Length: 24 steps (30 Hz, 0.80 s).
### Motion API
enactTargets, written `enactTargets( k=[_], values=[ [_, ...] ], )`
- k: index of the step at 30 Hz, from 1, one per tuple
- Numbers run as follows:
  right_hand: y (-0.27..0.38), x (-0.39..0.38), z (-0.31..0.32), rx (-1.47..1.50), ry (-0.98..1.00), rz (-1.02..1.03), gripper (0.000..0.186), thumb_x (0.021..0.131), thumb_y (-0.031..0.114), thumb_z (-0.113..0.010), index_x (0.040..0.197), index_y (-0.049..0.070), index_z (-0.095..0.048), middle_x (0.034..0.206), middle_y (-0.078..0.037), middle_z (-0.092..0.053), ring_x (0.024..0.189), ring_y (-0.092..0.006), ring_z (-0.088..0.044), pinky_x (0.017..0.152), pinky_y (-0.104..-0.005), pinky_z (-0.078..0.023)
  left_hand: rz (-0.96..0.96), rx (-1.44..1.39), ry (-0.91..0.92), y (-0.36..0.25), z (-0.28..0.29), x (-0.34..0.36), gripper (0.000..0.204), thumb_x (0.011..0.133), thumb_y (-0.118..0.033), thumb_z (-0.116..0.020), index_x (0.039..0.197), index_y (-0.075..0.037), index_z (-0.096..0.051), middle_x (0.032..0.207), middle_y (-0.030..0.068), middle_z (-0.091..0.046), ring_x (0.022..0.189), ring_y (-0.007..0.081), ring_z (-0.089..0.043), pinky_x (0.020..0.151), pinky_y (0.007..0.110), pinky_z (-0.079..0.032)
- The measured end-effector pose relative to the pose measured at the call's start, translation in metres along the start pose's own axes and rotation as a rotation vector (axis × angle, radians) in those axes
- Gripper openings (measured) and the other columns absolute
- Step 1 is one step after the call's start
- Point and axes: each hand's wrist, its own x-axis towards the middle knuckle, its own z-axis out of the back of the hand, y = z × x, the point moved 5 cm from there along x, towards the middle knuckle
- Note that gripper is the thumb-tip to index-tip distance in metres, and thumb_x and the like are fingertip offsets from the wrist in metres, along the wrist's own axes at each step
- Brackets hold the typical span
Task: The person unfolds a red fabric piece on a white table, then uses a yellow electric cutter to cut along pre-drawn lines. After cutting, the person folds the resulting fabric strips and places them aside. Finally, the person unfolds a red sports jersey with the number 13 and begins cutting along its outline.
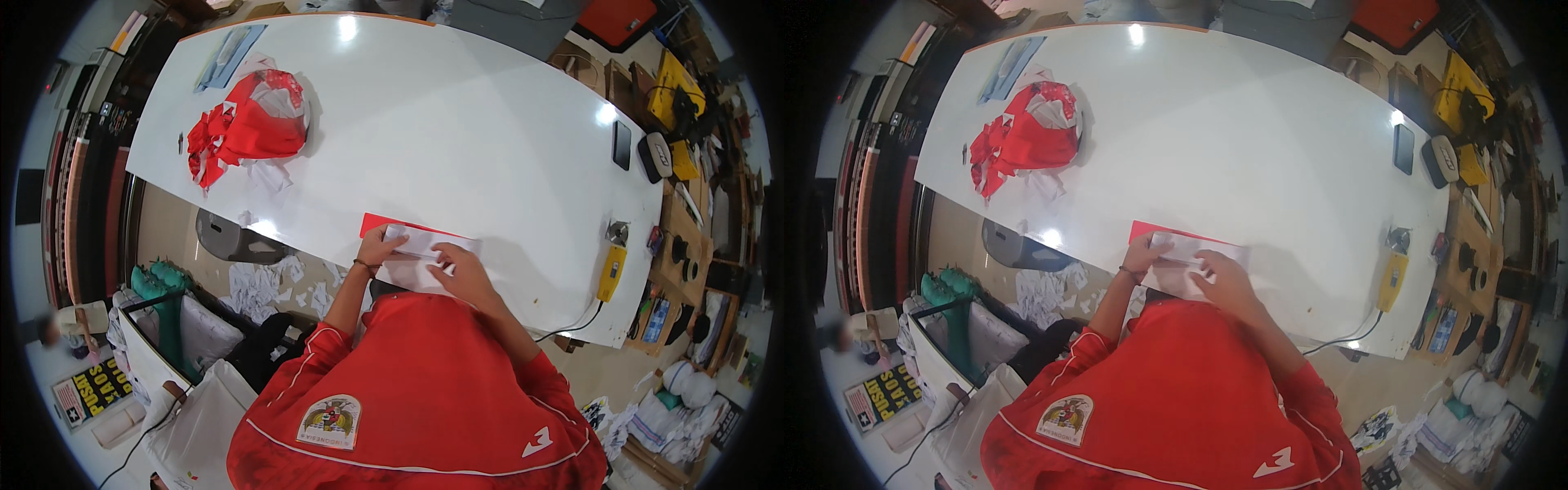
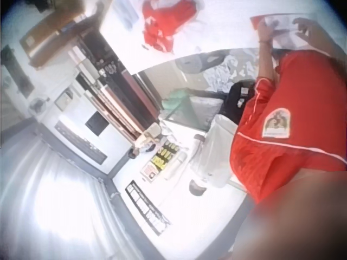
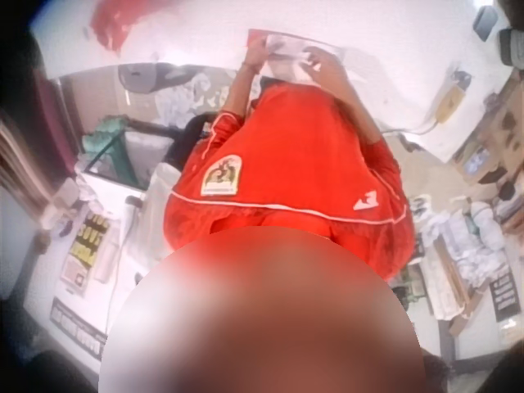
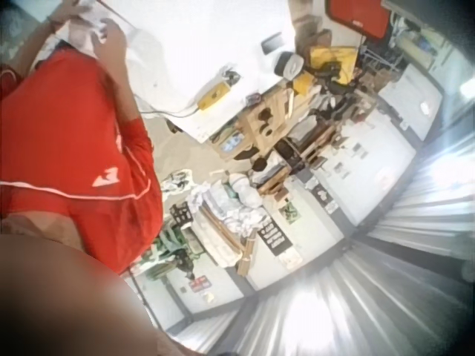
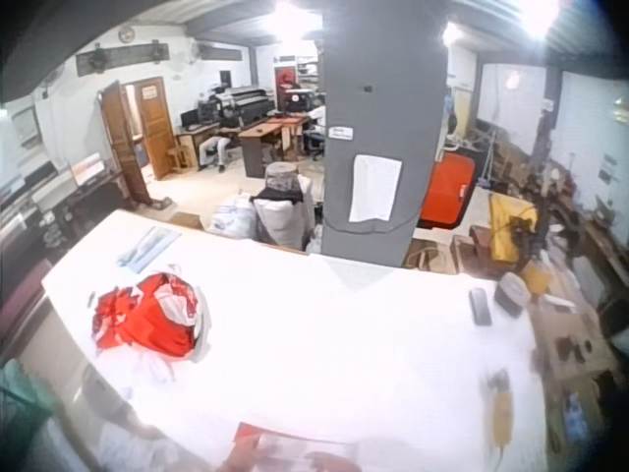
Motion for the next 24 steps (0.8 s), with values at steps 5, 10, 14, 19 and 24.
enactTargets(
  k=[5, 10, 14, 19, 24],
  values=[
    [-0.071, -0.016, 0.024, -0.091, -0.17, -0.196, 0.041, 0.091, 0.027, -0.081, 0.125, 0.006, -0.07, 0.105, -0.014, -0.073, 0.084, -0.0259, -0.072, 0.075, -0.0401, -0.058, -0.171, 0.29, -0.162, -0.012, 0.019, -0.002, 0.035, 0.088, -0.014, -0.077, 0.121, -0.001, -0.076, 0.097, 0.0089, -0.079, 0.094, 0.0202, -0.077, 0.084, 0.035, -0.061],
    [-0.108, -0.022, 0.028, -0.226, -0.425, -0.239, 0.049, 0.089, 0.026, -0.084, 0.129, 0.003, -0.067, 0.102, -0.012, -0.066, 0.082, -0.0237, -0.067, 0.074, -0.0381, -0.056, -0.218, 0.586, -0.351, -0.021, 0.041, -0.001, 0.041, 0.086, -0.024, -0.08, 0.12, -0.002, -0.076, 0.095, 0.0161, -0.08, 0.086, 0.0257, -0.077, 0.08, 0.039, -0.062],
    [-0.123, -0.019, 0.024, -0.275, -0.443, -0.337, 0.055, 0.088, 0.029, -0.086, 0.131, 0.003, -0.065, 0.097, -0.009, -0.061, 0.082, -0.0222, -0.066, 0.074, -0.0375, -0.055, -0.224, 0.819, -0.424, -0.029, 0.047, -0.003, 0.053, 0.083, -0.033, -0.083, 0.125, -0.002, -0.073, 0.099, 0.0188, -0.077, 0.089, 0.0329, -0.076, 0.083, 0.043, -0.062],
    [-0.123, -0.018, 0.022, -0.268, -0.432, -0.377, 0.057, 0.086, 0.034, -0.086, 0.131, 0.007, -0.064, 0.101, -0.012, -0.065, 0.093, -0.0303, -0.067, 0.08, -0.0452, -0.054, -0.474, 1.111, -0.454, -0.035, 0.023, -0.014, 0.067, 0.082, -0.03, -0.081, 0.139, -0.002, -0.058, 0.108, 0.0202, -0.07, 0.095, 0.041, -0.071, 0.085, 0.05, -0.06],
    [-0.124, -0.014, 0.024, -0.276, -0.423, -0.404, 0.055, 0.084, 0.033, -0.088, 0.127, 0.009, -0.064, 0.096, -0.01, -0.068, 0.091, -0.0313, -0.068, 0.08, -0.046, -0.055, -0.325, 1.101, -0.468, -0.029, 0.027, -0.009, 0.066, 0.085, -0.027, -0.074, 0.143, -0.002, -0.053, 0.109, 0.0241, -0.07, 0.098, 0.044, -0.071, 0.086, 0.053, -0.059]
  ],
)
